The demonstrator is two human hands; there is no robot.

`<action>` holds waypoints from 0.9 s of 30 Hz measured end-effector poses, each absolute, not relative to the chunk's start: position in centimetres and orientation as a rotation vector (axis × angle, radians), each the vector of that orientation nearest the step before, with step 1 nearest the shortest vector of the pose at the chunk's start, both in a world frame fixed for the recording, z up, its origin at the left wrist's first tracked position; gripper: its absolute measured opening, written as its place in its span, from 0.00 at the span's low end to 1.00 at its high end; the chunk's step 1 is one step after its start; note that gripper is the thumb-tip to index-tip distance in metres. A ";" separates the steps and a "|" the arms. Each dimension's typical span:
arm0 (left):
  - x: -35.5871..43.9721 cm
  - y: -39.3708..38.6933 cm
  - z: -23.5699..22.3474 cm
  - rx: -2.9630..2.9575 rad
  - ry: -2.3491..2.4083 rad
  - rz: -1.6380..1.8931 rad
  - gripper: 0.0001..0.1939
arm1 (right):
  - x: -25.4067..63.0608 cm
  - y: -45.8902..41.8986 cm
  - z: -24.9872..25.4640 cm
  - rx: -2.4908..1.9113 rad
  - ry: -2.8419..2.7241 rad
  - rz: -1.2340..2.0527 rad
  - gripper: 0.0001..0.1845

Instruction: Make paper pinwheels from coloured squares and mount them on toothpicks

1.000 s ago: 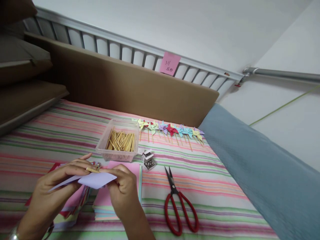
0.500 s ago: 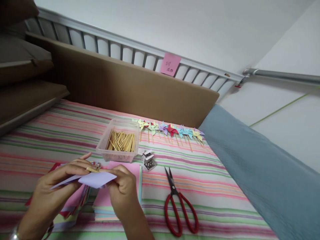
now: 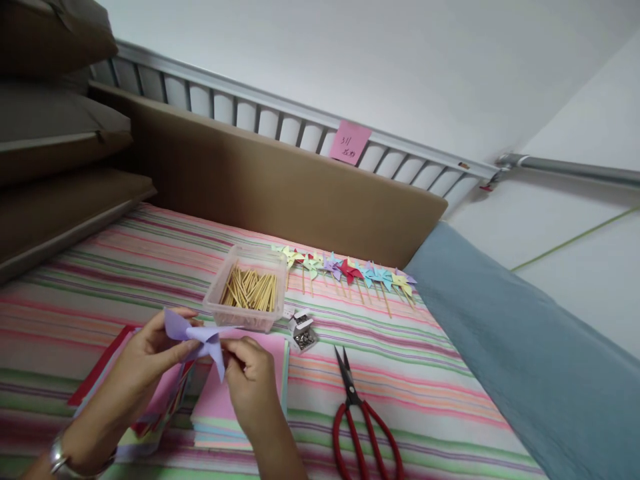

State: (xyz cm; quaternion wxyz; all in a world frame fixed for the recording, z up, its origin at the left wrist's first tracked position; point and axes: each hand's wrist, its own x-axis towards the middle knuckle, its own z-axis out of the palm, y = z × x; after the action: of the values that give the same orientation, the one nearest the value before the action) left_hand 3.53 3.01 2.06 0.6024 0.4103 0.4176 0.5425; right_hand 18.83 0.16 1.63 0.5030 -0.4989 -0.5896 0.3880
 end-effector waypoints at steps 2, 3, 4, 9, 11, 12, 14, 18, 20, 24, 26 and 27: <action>3.3 3.2 2.0 0.889 0.944 1.267 0.18 | 19.1 0.2 1.3 -1.215 -1.397 1.024 0.14; 3.1 3.3 2.0 0.858 0.928 1.283 0.19 | 19.2 0.3 1.1 -1.227 -1.376 1.070 0.14; 2.9 3.5 2.0 0.826 0.914 1.308 0.19 | 19.4 0.3 0.9 -1.244 -1.354 1.108 0.13; 1.8 4.0 2.6 0.668 0.891 1.463 0.19 | 19.9 0.2 0.7 -1.387 -1.388 1.071 0.06; 1.6 4.0 2.9 0.627 0.877 1.488 0.20 | 19.9 0.2 0.8 -1.435 -1.481 0.997 0.06; 1.5 4.0 3.0 0.614 0.872 1.492 0.21 | 19.8 0.2 0.8 -1.453 -1.525 0.962 0.06; 1.4 4.0 3.2 0.597 0.879 1.483 0.22 | 19.8 0.3 0.7 -1.477 -1.586 0.910 0.05; 1.5 3.8 3.5 0.598 0.852 1.427 0.22 | 19.6 0.4 0.0 -1.491 -1.535 0.944 0.05; 1.6 3.6 3.6 0.626 0.766 1.393 0.20 | 19.5 0.4 -0.2 -1.477 -1.439 1.027 0.05; 1.7 3.7 3.3 0.622 0.713 1.382 0.15 | 19.6 0.5 -0.2 -1.416 -1.290 1.122 0.07; 1.7 3.8 3.1 0.629 0.755 1.385 0.16 | 19.7 0.6 -0.1 -1.385 -1.235 1.132 0.08; 1.7 3.9 3.1 0.639 0.782 1.393 0.17 | 19.8 0.7 0.0 -1.373 -1.202 1.135 0.08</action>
State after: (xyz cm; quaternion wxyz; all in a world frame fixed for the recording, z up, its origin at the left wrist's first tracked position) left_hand 1.72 3.91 3.11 0.6522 0.2816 0.3444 0.6137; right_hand 19.83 0.70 -0.03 0.4764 -0.5618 -0.4917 0.4644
